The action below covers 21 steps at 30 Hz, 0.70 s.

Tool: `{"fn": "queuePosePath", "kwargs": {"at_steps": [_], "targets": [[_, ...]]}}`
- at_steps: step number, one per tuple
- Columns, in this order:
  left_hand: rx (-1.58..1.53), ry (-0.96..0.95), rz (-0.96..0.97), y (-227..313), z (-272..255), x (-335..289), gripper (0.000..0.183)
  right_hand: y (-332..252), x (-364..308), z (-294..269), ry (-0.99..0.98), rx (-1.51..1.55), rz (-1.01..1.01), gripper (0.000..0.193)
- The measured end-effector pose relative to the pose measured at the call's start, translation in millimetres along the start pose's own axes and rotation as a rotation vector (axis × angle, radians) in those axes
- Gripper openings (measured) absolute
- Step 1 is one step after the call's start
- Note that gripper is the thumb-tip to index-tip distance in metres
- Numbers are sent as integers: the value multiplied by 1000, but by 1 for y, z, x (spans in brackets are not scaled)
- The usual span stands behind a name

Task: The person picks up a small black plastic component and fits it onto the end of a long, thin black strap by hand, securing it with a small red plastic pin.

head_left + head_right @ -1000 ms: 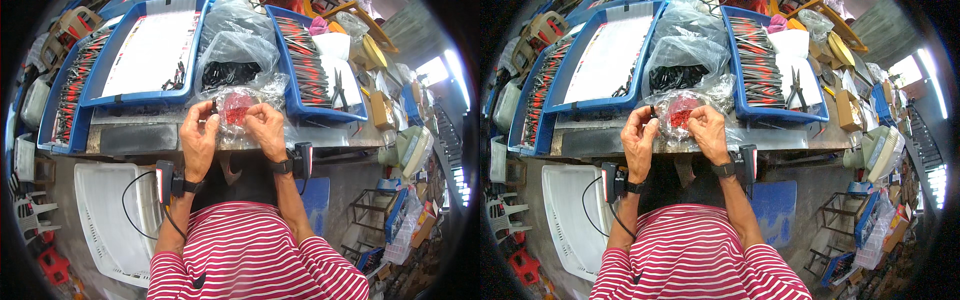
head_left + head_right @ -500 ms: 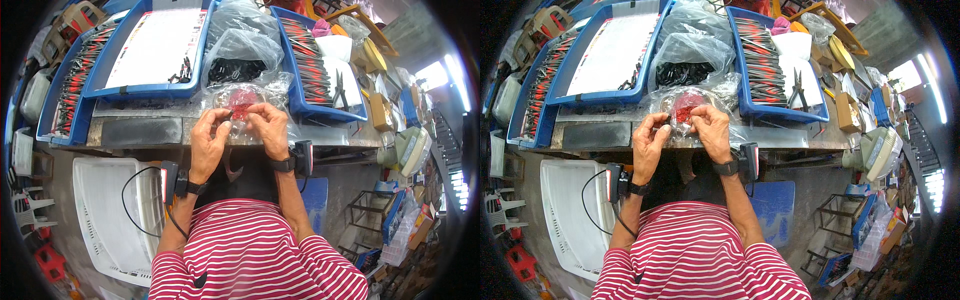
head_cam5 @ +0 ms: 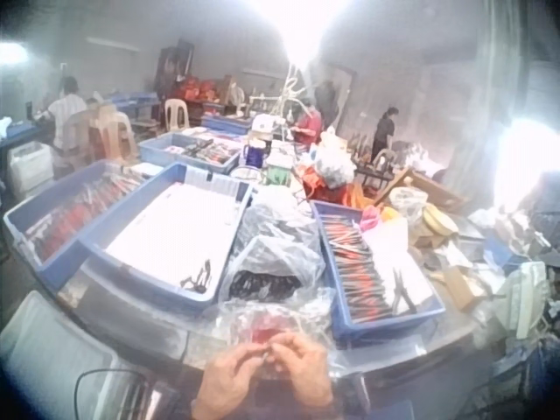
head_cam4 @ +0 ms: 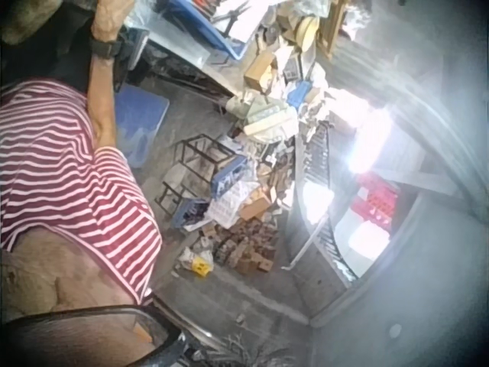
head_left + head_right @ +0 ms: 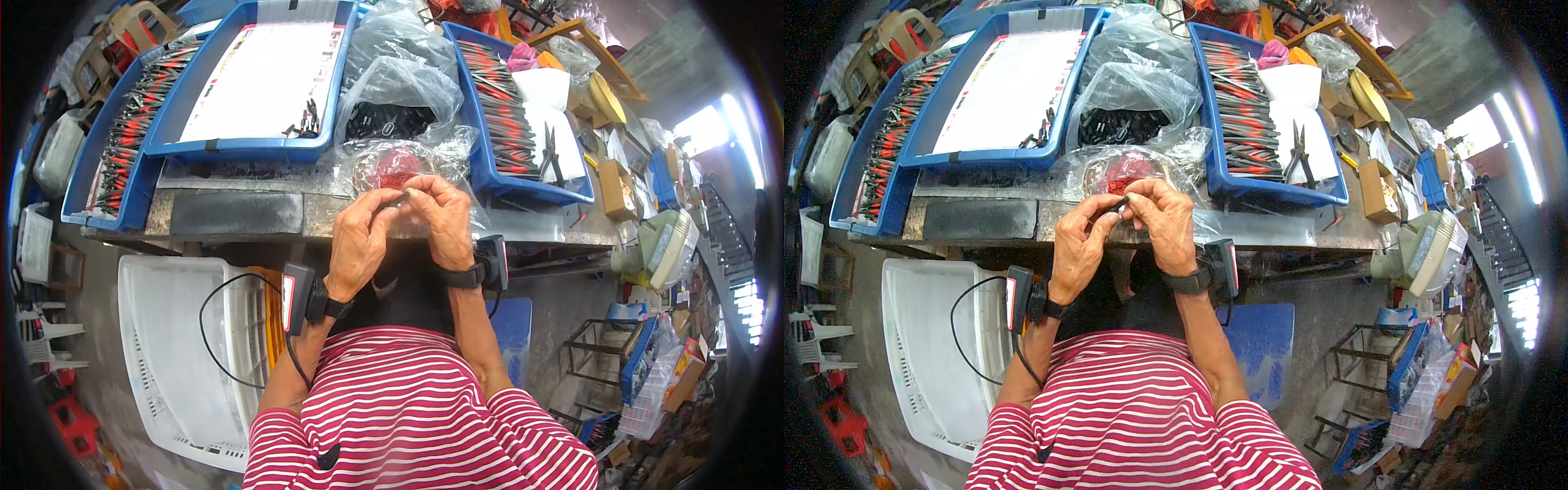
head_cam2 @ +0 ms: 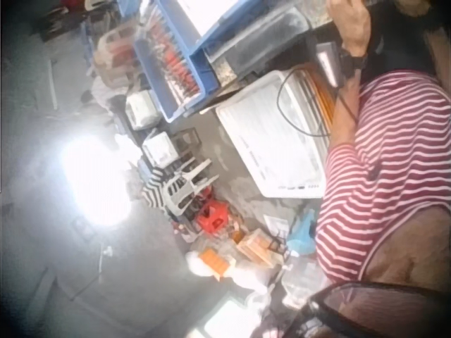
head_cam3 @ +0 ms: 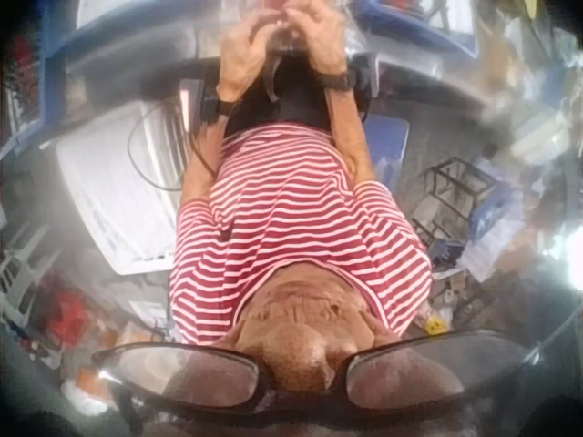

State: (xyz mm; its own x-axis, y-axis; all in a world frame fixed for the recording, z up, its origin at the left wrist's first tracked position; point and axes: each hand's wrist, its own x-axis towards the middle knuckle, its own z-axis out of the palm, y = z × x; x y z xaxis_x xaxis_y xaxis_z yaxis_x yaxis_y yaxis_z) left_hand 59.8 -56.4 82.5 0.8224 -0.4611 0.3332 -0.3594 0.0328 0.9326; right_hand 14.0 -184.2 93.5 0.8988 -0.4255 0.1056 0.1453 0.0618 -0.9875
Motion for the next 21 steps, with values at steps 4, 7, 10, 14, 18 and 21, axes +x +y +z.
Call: {"fn": "queuePosePath", "kwargs": {"at_steps": [4, 7, 10, 14, 18, 21], "targets": [[68, 30, 55, 1, 0, 0, 17, 0, -1, 0, -8, 76, 42, 12], [88, 28, 105, -2, 3, -2, 19, 3, -2, -4, 8, 199, 116, 11], [86, 10, 93, -2, 2, 3, 20, 2, 2, -6, -5, 211, 131, 12], [121, 15, 95, -3, 1, 1, 21, 3, 1, -7, -18, 246, 178, 13], [138, 13, 90, -6, 2, 0, 22, 3, 0, -5, 2, 249, 174, 13], [164, 48, 82, -3, 3, 1, 21, 5, 0, -1, 21, 230, 141, 13]]}}
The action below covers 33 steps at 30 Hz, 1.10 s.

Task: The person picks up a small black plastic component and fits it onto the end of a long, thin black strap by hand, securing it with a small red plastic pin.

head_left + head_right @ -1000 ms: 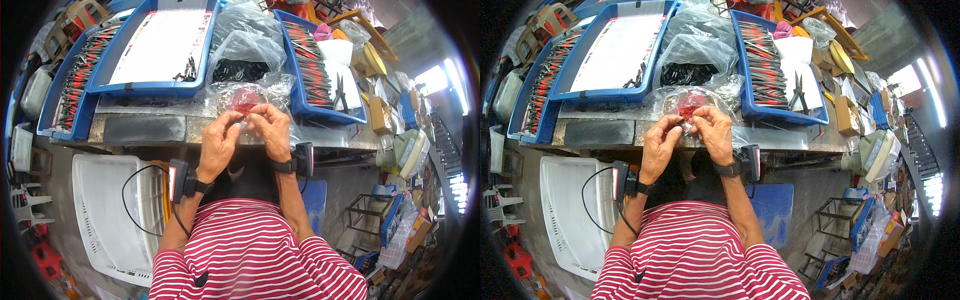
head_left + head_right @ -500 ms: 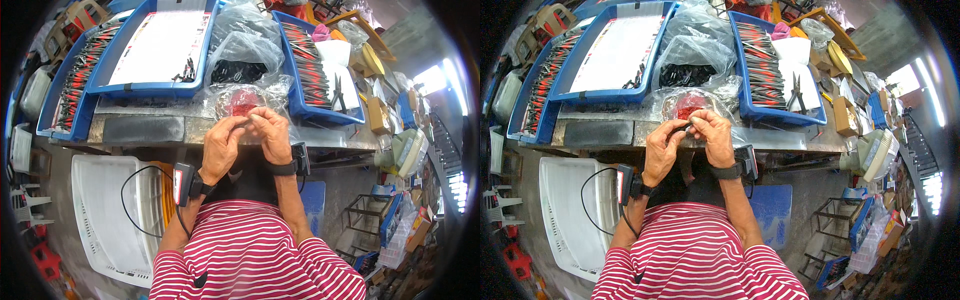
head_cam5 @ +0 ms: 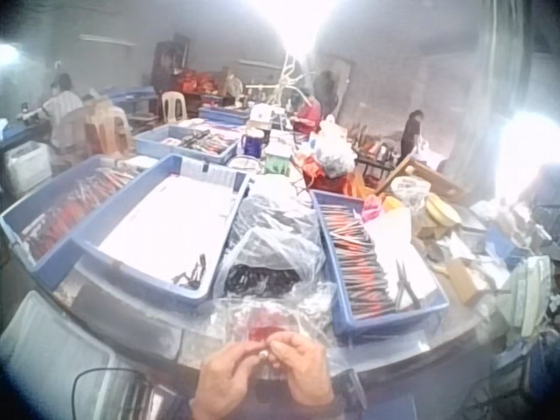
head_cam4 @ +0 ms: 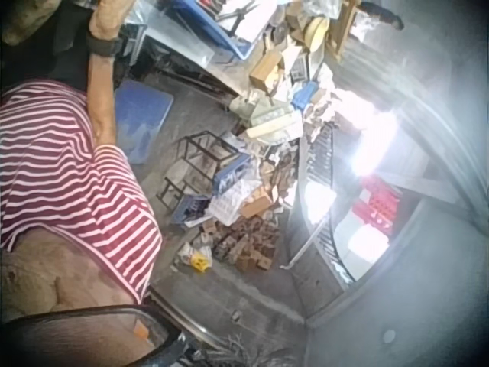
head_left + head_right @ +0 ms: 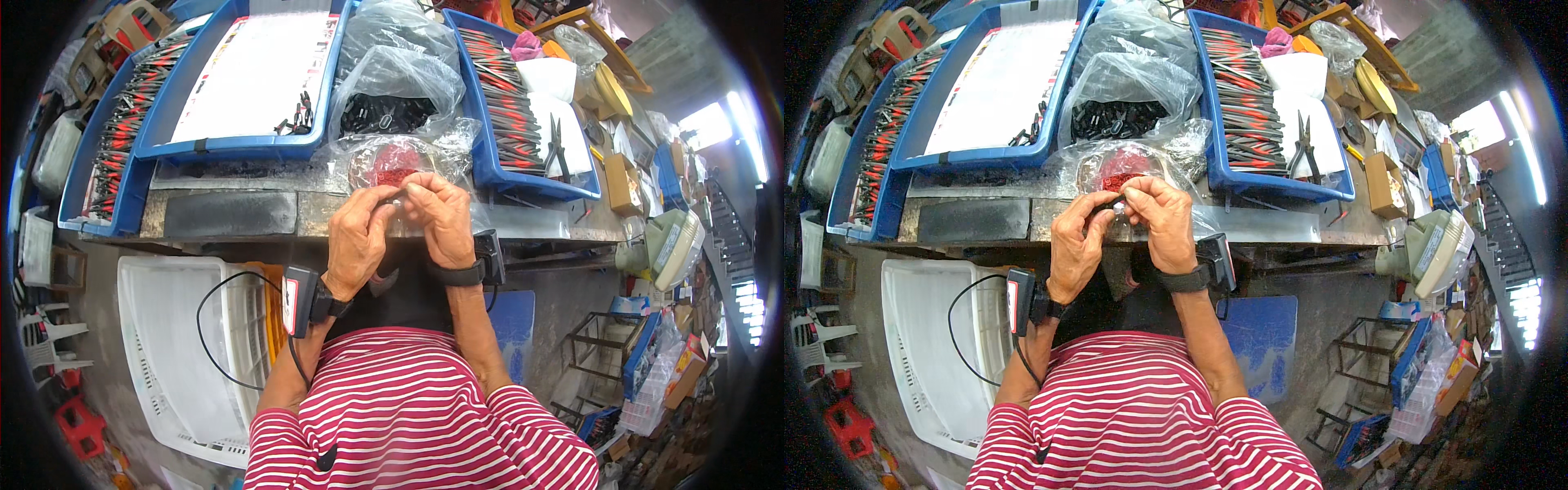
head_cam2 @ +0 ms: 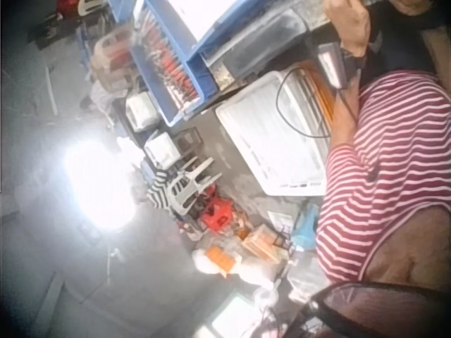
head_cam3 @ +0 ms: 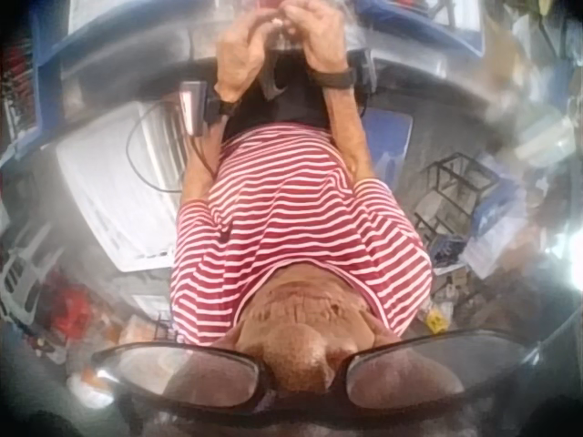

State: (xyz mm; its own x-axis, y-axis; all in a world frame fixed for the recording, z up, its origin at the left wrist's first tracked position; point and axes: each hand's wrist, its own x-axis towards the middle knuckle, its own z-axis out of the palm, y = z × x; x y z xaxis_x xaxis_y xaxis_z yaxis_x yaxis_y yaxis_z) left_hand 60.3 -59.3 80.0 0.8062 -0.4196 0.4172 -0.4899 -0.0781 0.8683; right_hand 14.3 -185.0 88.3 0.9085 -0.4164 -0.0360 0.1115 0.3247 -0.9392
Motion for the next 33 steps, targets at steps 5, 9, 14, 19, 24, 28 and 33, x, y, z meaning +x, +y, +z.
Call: {"fn": "queuePosePath", "kwargs": {"at_steps": [5, 9, 14, 19, 24, 28, 33], "targets": [[16, 47, 31, 2, 5, 0, 20, 4, -1, 2, 13, -36, -97, 12], [3, 78, 37, 8, 8, 2, 20, 0, -4, 7, 60, -53, -172, 11], [-15, 99, 57, 12, 14, 9, 22, -8, -2, 12, 103, -28, -250, 7], [-101, 104, 26, 14, 18, 16, 28, -6, 7, 12, 89, -59, -397, 7], [-188, 98, 19, 14, 19, 18, 31, -4, 9, 15, 74, -139, -516, 6], [-390, 65, -71, 10, 25, 15, 30, -2, 7, 18, 186, -272, -643, 5], [-557, 53, -163, 11, 30, 15, 28, 0, 6, 19, 282, -453, -729, 7]]}}
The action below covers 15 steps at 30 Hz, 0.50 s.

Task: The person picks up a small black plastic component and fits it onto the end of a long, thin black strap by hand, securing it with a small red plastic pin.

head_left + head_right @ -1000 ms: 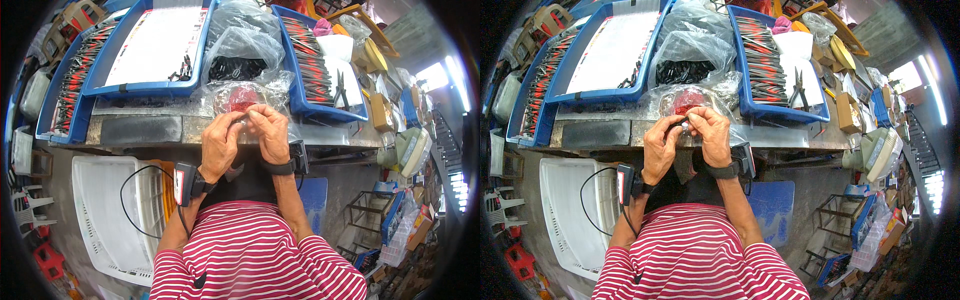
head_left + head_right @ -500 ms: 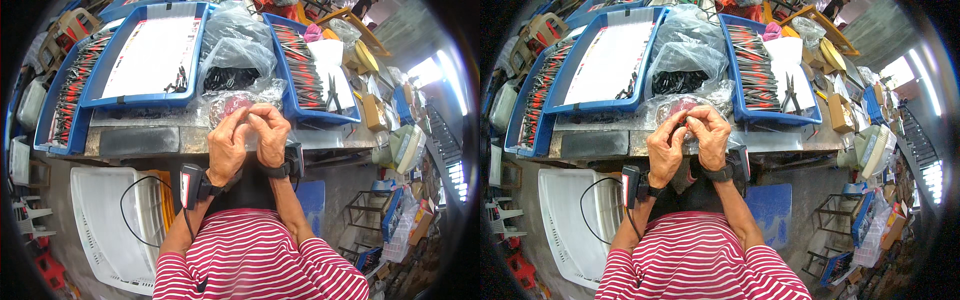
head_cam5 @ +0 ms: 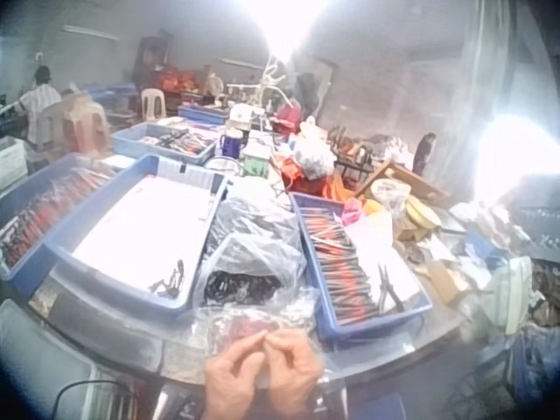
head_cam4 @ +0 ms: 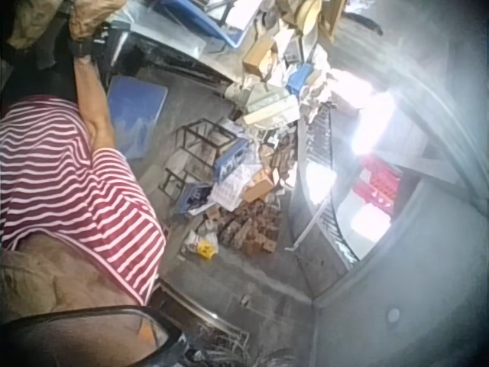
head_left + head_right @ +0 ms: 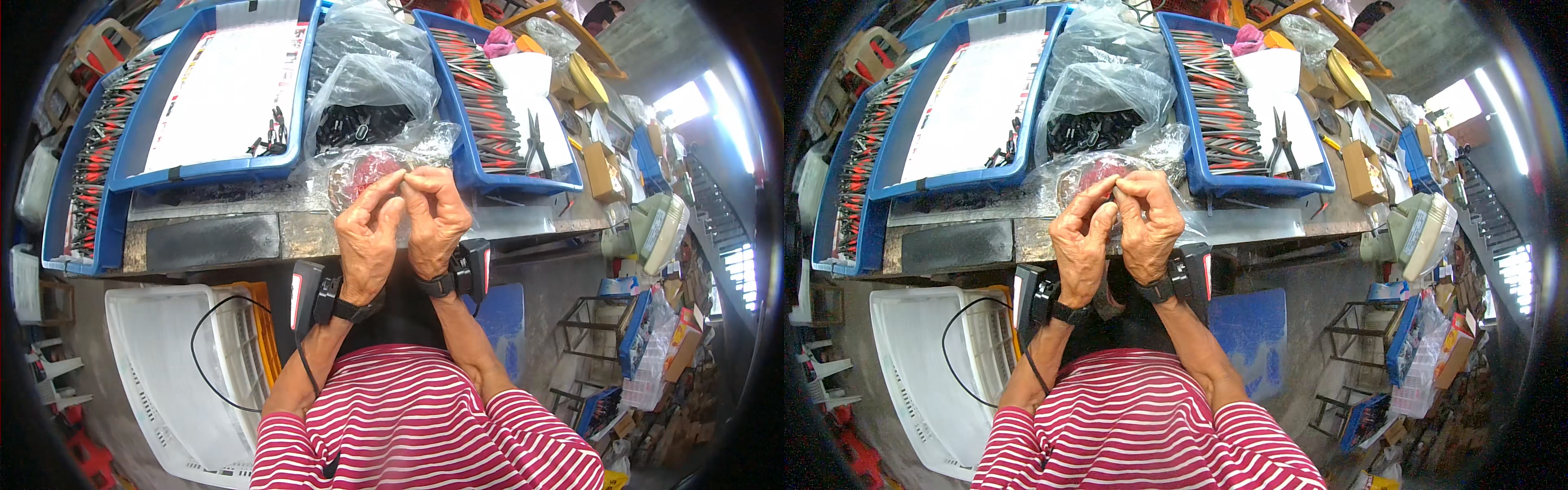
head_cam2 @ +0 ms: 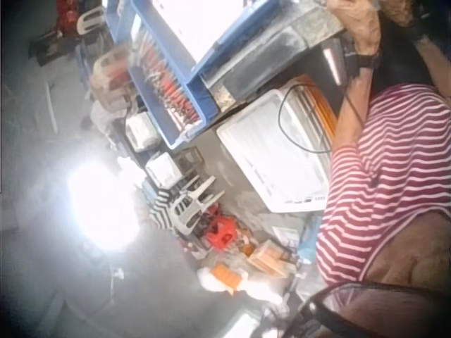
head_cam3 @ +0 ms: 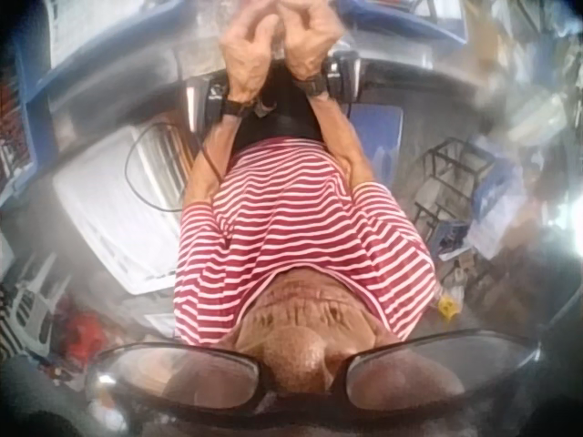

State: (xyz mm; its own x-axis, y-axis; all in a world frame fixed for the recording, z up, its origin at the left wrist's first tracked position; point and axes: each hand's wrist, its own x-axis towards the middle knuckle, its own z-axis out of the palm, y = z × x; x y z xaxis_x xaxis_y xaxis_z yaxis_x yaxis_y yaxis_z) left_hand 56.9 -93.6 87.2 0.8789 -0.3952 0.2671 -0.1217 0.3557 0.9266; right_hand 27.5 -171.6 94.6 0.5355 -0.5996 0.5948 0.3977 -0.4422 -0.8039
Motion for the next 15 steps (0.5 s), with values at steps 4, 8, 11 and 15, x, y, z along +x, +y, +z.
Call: {"fn": "queuePosePath", "kwargs": {"at_steps": [4, 8, 11, 15], "targets": [[-91, 46, -37, 0, 1, -2, 26, 3, -1, -2, 26, -82, -49, 8], [-266, 75, -177, -1, 0, -2, 25, 2, -2, -2, 10, -120, -95, 9], [-359, 65, -188, 1, -2, 0, 25, 0, 1, -7, -55, -158, -161, 11], [-322, 28, -190, 10, -9, 5, 24, -1, -1, -15, -169, -105, -128, 12]]}}
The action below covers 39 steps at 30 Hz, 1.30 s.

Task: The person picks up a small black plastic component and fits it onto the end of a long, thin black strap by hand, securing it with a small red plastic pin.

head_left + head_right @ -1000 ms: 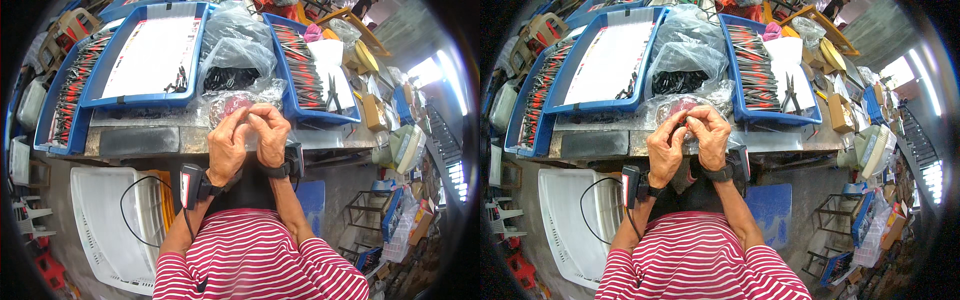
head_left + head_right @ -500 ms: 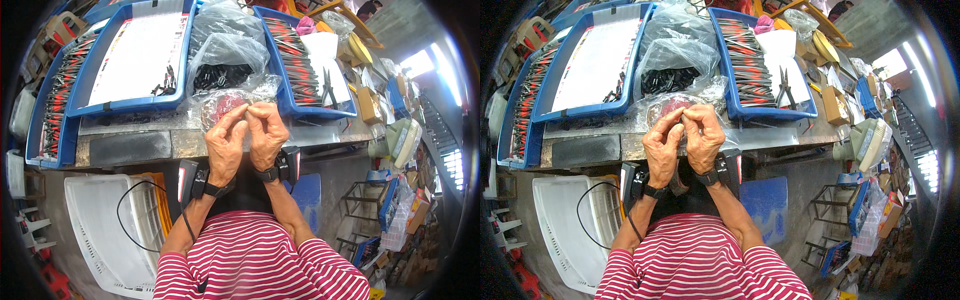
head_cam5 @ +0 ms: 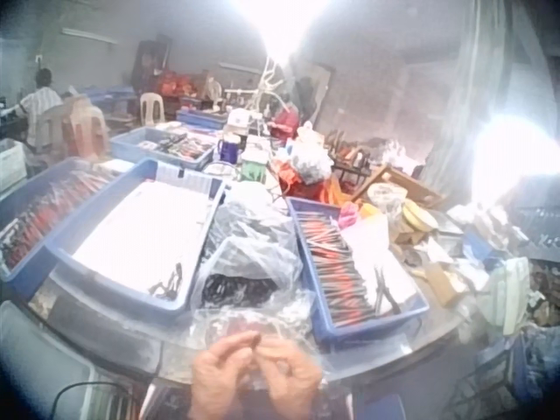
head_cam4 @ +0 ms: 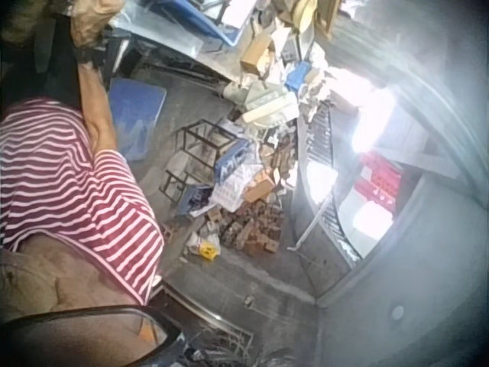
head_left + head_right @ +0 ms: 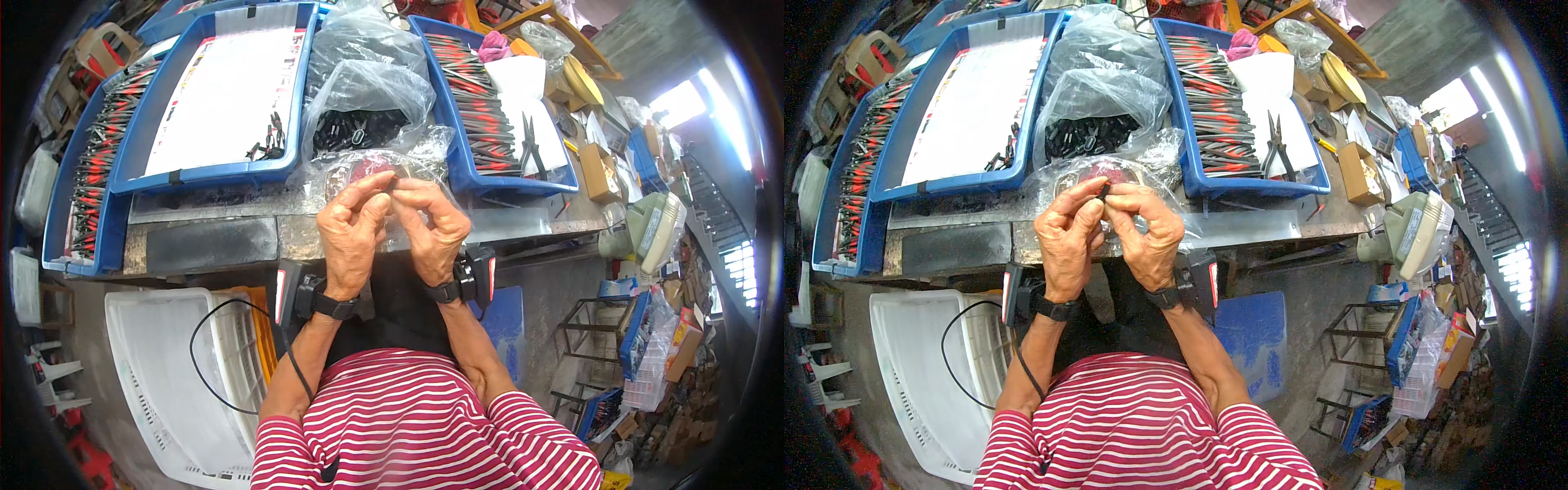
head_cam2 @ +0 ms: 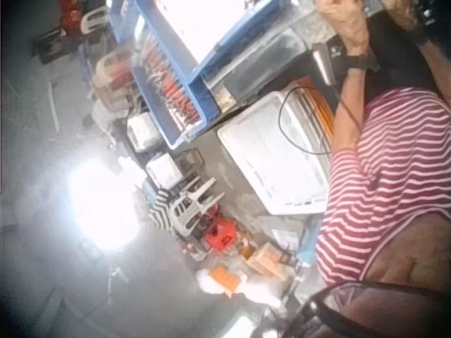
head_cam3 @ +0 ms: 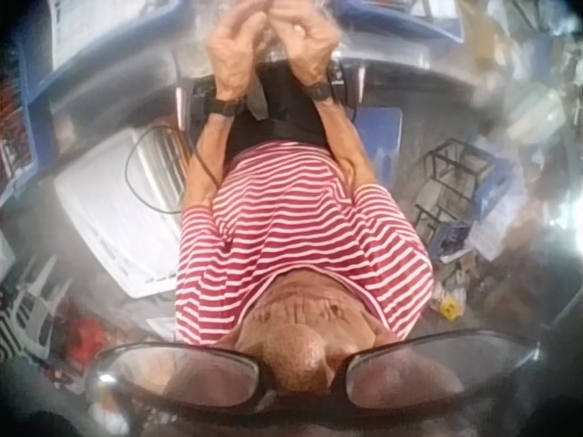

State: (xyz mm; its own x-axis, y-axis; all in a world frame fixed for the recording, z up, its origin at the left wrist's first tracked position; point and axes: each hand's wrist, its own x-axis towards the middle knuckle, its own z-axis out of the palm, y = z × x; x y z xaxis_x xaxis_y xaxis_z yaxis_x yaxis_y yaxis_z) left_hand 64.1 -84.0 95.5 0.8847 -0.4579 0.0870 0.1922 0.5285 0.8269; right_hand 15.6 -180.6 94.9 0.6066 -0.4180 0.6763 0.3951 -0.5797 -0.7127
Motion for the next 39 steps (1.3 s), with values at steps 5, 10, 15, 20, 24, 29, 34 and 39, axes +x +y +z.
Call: {"fn": "queuePosePath", "kwargs": {"at_steps": [5, 10, 15, 20, 24, 29, 34, 39], "targets": [[153, -90, -21, 6, -9, 5, 23, -10, 7, -4, 45, 367, 382, 8], [385, -184, 117, 10, -17, 8, 20, -3, 14, -10, -48, 377, 441, 7], [576, -284, 277, 16, -26, 16, 20, -1, 15, -14, -145, 347, 493, 9], [708, -292, 336, 25, -31, 16, 23, -1, 17, -15, -232, 338, 524, 10], [782, -302, 406, 25, -35, 16, 27, 0, 20, -18, -301, 367, 571, 10], [836, -315, 445, 25, -38, 15, 28, 2, 23, -22, -385, 345, 578, 9], [896, -301, 476, 19, -33, 12, 27, 0, 24, -24, -356, 291, 574, 9], [879, -271, 453, 20, -27, 7, 27, -1, 27, -25, -440, 254, 578, 11]]}}
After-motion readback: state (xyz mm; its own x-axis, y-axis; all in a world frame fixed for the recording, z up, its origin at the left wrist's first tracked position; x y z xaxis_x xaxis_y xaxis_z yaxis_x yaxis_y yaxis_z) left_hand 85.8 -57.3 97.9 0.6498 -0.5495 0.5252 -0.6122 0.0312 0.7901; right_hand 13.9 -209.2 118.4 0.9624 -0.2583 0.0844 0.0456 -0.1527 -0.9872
